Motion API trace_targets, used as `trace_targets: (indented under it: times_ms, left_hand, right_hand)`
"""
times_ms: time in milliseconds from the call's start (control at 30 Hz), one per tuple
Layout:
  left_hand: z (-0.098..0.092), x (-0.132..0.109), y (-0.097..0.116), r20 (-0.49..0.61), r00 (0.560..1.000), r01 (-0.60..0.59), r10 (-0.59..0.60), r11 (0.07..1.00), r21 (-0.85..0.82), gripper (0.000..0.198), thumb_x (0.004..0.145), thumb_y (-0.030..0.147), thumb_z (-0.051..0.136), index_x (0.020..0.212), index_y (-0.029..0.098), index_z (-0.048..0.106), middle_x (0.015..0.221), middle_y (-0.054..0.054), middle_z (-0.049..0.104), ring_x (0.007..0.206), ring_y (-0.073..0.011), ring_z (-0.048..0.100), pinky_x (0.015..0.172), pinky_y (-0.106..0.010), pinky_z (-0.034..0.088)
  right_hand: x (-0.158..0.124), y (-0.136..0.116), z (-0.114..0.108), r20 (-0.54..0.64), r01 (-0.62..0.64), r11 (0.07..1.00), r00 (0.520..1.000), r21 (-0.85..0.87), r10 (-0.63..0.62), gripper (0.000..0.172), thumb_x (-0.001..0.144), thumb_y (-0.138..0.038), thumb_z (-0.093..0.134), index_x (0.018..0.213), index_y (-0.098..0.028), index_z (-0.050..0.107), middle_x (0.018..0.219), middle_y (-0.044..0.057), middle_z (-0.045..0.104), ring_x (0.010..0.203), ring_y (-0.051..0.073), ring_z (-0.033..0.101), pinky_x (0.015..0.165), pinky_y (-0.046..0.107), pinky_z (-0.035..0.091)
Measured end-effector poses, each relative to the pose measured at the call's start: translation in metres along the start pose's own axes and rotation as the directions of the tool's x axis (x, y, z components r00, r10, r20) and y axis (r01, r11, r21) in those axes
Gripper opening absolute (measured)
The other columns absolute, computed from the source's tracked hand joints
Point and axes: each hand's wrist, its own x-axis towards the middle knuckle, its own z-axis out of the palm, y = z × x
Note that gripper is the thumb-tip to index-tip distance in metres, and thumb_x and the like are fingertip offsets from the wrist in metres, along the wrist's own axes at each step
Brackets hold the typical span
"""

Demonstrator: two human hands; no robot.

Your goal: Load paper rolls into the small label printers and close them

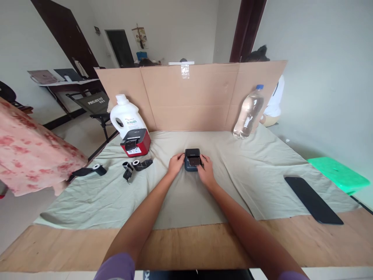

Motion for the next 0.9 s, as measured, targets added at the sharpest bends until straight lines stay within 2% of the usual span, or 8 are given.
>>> trace_targets:
  times_ms: [100,167,400,567,667,767,833,900]
  left_hand:
    - [0.001,-0.003,-0.001,-0.027,0.996,-0.079,0.080,0.996,0.045,0.032,0.093,0.036,0.056,0.113,0.022,0.075,0.107,-0.004,0.077,0.100,-0.0196,0.068,0.087,-0.025,0.050]
    - [0.001,-0.003,-0.002,-0.021,0.992,-0.122,0.124,0.989,0.086,0.035,0.095,0.038,0.053,0.117,0.022,0.074,0.117,-0.005,0.074,0.110,-0.0216,0.067,0.094,-0.027,0.049]
    - [0.001,-0.002,-0.004,-0.004,0.989,-0.143,0.145,0.981,0.132,0.039,0.097,0.039,0.051,0.124,0.022,0.072,0.113,-0.005,0.076,0.105,-0.0234,0.069,0.092,-0.030,0.052]
    - [0.001,-0.002,-0.002,-0.019,0.990,-0.140,0.143,0.982,0.126,0.037,0.097,0.038,0.052,0.124,0.021,0.072,0.119,-0.006,0.074,0.110,-0.0233,0.068,0.095,-0.029,0.050]
    - [0.001,-0.003,-0.001,-0.021,0.988,-0.150,0.153,0.980,0.128,0.037,0.097,0.037,0.052,0.123,0.022,0.072,0.116,-0.006,0.075,0.107,-0.0231,0.069,0.093,-0.028,0.051]
    - [0.000,-0.005,0.002,-0.026,0.988,-0.145,0.150,0.980,0.136,0.038,0.096,0.038,0.052,0.123,0.020,0.072,0.113,-0.007,0.076,0.105,-0.0233,0.070,0.090,-0.028,0.051]
    - [-0.001,-0.006,0.004,-0.029,0.990,-0.132,0.138,0.981,0.142,0.038,0.096,0.038,0.053,0.123,0.019,0.073,0.110,-0.008,0.077,0.103,-0.0234,0.070,0.088,-0.028,0.051]
    - [-0.001,-0.006,0.004,-0.022,0.991,-0.129,0.133,0.981,0.143,0.038,0.096,0.038,0.052,0.123,0.020,0.073,0.104,-0.007,0.078,0.098,-0.0231,0.071,0.085,-0.028,0.051]
  right_hand:
    - [0.015,0.008,-0.006,0.019,0.004,0.996,1.000,0.085,-0.006,0.058,0.086,-0.013,0.030,0.135,-0.017,0.061,0.146,0.009,0.054,0.132,0.022,0.048,0.112,0.042,0.036]
    - [0.031,0.009,-0.010,0.046,0.016,0.994,0.999,0.105,-0.020,0.059,0.087,-0.012,0.029,0.138,-0.018,0.059,0.145,0.006,0.056,0.131,0.020,0.049,0.111,0.040,0.037]
    - [0.097,0.001,-0.018,0.135,0.066,0.996,0.989,-0.052,-0.058,0.051,0.091,-0.017,0.038,0.137,-0.021,0.061,0.122,0.003,0.073,0.116,0.022,0.057,0.104,0.037,0.043]
    - [0.115,-0.008,-0.034,0.146,0.201,0.965,0.973,-0.171,-0.177,0.043,0.088,-0.014,0.044,0.122,-0.019,0.071,0.111,0.006,0.075,0.098,0.020,0.066,0.095,0.033,0.047]
    - [0.119,-0.020,-0.036,0.330,0.345,0.887,0.913,-0.306,-0.241,0.033,0.085,-0.015,0.053,0.107,-0.023,0.077,0.106,0.006,0.076,0.103,0.023,0.064,0.094,0.035,0.047]
    - [0.127,-0.034,-0.022,0.584,0.401,0.828,0.804,-0.392,-0.113,0.019,0.073,-0.014,0.068,0.085,-0.022,0.079,0.096,0.008,0.076,0.101,0.026,0.065,0.089,0.035,0.048]
    - [0.134,-0.041,-0.009,0.632,0.384,0.819,0.774,-0.427,-0.034,0.009,0.062,-0.012,0.076,0.066,-0.020,0.075,0.083,0.009,0.074,0.093,0.028,0.067,0.083,0.036,0.049]
    - [0.139,-0.046,0.000,0.644,0.365,0.821,0.765,-0.439,0.004,0.016,0.056,-0.009,0.079,0.053,-0.019,0.067,0.070,0.009,0.070,0.083,0.028,0.068,0.078,0.037,0.050]
